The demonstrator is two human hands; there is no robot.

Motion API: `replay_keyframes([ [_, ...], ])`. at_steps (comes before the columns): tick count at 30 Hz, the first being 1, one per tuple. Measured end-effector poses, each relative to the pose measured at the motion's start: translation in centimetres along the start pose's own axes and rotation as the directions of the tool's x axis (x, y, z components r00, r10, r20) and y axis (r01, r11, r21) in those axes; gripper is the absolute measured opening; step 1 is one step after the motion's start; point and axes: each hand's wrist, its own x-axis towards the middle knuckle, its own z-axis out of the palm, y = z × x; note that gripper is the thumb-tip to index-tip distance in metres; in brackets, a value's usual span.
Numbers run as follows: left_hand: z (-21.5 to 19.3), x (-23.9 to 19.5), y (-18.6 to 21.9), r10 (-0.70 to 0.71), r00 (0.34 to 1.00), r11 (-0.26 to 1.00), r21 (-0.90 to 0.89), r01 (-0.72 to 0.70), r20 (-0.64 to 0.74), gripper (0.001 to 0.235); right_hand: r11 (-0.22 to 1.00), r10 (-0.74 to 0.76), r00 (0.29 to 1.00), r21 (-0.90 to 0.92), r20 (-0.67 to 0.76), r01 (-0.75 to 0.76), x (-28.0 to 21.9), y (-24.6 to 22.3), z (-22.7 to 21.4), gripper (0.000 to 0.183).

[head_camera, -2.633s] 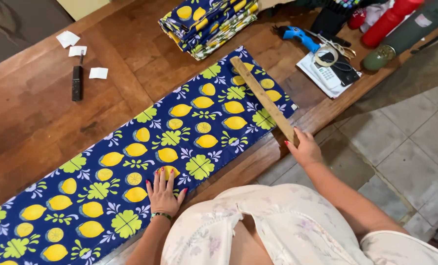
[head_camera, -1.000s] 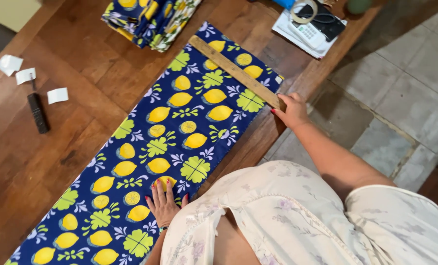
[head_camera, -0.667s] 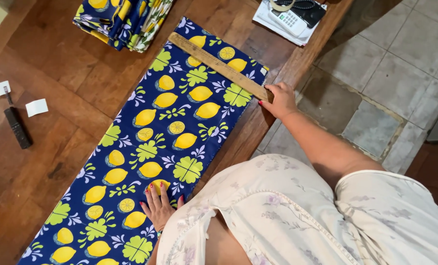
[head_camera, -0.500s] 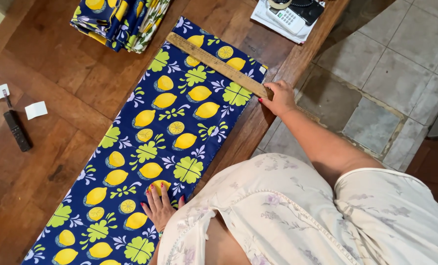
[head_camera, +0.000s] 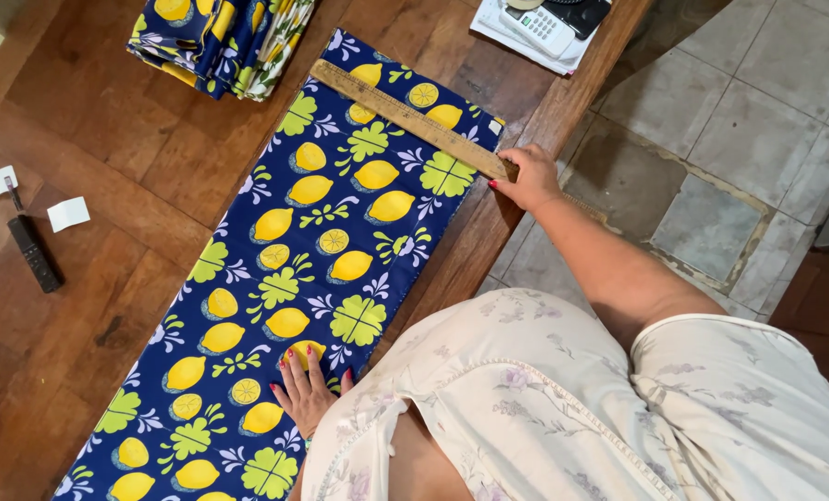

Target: Measuring fabric with a ruler, calculating dimensions on a phone, and cutting the fabric using a rotary cutter.

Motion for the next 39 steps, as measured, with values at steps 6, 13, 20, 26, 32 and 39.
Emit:
replay_keyframes([
  [6,0.3,-0.1,-0.1,0.015,1.0,0.999,0.038,-0.014,-0.028,0.094,1.0,-0.008,0.999,0.007,-0.048,0.009,0.5,0.9,0.6,0.052],
  [13,0.6,-0.2,-0.2,0.023,0.999,1.0,0.019,-0.023,-0.023,0.094,1.0,0.02,0.999,0.004,-0.036,-0.02,0.1,0.2,0.1,0.051],
  [20,0.9,-0.2,-0.4,0.004,0.999,0.998,0.056,-0.006,0.035,0.094,0.999,-0.026,0.994,0.018,-0.105,0.028,-0.1,0.4,0.4,0.048],
  [26,1.2,-0.2,-0.5,-0.006,0.998,0.997,0.08,0.0,0.067,0.094,0.999,-0.046,0.992,0.023,-0.122,0.049,-0.1,0.9,0.7,0.049],
  [32,0.7,-0.3,-0.4,0.001,0.999,1.0,0.028,-0.002,0.038,0.095,0.999,-0.025,0.995,0.017,-0.094,0.027,0.0,1.2,1.0,0.051],
  [39,0.4,-0.3,-0.2,0.006,1.0,1.0,0.027,-0.006,0.0,0.096,0.993,-0.052,0.998,-0.099,0.037,0.056,0.1,-0.2,-0.4,0.053],
])
